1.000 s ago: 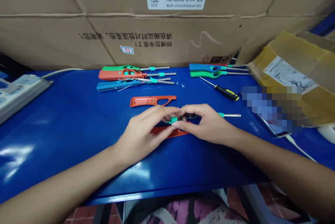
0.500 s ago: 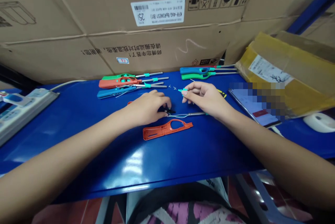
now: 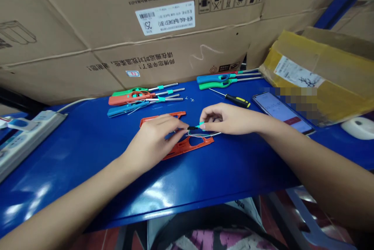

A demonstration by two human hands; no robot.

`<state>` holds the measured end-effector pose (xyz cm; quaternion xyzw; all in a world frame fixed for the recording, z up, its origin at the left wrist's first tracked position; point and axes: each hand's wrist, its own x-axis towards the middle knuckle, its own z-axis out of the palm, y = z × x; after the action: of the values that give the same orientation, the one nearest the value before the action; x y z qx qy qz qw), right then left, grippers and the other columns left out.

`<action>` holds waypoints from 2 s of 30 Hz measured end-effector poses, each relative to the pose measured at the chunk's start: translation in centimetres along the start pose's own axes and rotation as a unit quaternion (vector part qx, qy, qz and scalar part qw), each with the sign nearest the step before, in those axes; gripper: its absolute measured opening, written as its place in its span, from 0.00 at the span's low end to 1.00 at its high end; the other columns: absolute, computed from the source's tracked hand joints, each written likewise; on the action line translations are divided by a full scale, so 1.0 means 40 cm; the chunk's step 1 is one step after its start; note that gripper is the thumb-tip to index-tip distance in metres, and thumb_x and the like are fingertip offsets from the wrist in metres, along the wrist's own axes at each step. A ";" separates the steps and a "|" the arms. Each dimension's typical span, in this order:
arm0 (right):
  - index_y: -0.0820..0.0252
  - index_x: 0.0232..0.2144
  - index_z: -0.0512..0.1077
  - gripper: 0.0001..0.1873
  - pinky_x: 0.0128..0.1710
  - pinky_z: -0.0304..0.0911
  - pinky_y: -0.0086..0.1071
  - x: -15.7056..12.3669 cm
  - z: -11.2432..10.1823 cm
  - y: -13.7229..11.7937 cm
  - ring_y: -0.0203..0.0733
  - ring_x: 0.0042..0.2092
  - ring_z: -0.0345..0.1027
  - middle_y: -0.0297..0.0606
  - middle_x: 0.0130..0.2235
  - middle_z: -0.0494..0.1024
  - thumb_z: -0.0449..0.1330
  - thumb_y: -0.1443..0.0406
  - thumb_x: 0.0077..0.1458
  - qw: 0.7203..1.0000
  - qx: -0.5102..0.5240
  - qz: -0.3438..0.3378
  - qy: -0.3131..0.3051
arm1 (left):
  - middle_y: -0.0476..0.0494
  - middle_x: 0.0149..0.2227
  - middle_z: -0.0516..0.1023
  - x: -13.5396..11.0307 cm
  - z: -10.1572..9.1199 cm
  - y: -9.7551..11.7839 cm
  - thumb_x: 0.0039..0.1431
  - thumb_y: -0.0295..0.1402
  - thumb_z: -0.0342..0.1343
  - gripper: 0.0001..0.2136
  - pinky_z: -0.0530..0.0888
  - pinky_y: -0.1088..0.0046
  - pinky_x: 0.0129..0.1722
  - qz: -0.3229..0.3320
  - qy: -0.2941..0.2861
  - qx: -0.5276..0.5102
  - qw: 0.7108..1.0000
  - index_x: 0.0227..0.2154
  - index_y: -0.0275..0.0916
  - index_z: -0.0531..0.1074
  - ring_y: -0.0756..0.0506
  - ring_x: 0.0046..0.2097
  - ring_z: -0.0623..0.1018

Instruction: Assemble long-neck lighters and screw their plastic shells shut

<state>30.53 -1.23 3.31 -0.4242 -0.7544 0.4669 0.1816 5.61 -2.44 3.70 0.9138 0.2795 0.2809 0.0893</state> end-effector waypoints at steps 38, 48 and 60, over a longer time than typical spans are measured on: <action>0.58 0.38 0.78 0.09 0.28 0.75 0.28 -0.001 0.051 -0.027 0.34 0.31 0.72 0.32 0.31 0.78 0.68 0.61 0.55 0.976 0.185 0.093 -0.062 | 0.51 0.34 0.86 -0.079 0.045 0.012 0.57 0.28 0.67 0.02 0.83 0.77 0.37 -0.144 0.113 -0.157 0.970 0.33 0.41 0.82 0.49 0.36 0.85; 0.61 0.37 0.76 0.08 0.27 0.75 0.29 0.005 0.073 -0.023 0.33 0.29 0.71 0.33 0.31 0.77 0.66 0.62 0.57 0.982 0.174 0.069 -0.009 | 0.51 0.32 0.86 -0.061 0.047 0.022 0.55 0.26 0.67 0.05 0.83 0.84 0.32 -0.292 0.070 -0.389 0.871 0.34 0.40 0.80 0.50 0.31 0.85; 0.61 0.39 0.72 0.08 0.27 0.74 0.27 0.006 0.078 -0.021 0.33 0.29 0.70 0.33 0.31 0.75 0.63 0.62 0.59 0.981 0.184 0.066 -0.010 | 0.47 0.31 0.85 -0.067 0.063 0.007 0.53 0.30 0.70 0.15 0.84 0.76 0.35 -0.383 0.009 -0.545 0.746 0.43 0.38 0.77 0.45 0.33 0.86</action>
<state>27.91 -2.94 2.43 -0.4274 -0.6281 0.6127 0.2177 5.33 -4.18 0.45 0.5235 0.4057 0.3355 0.6699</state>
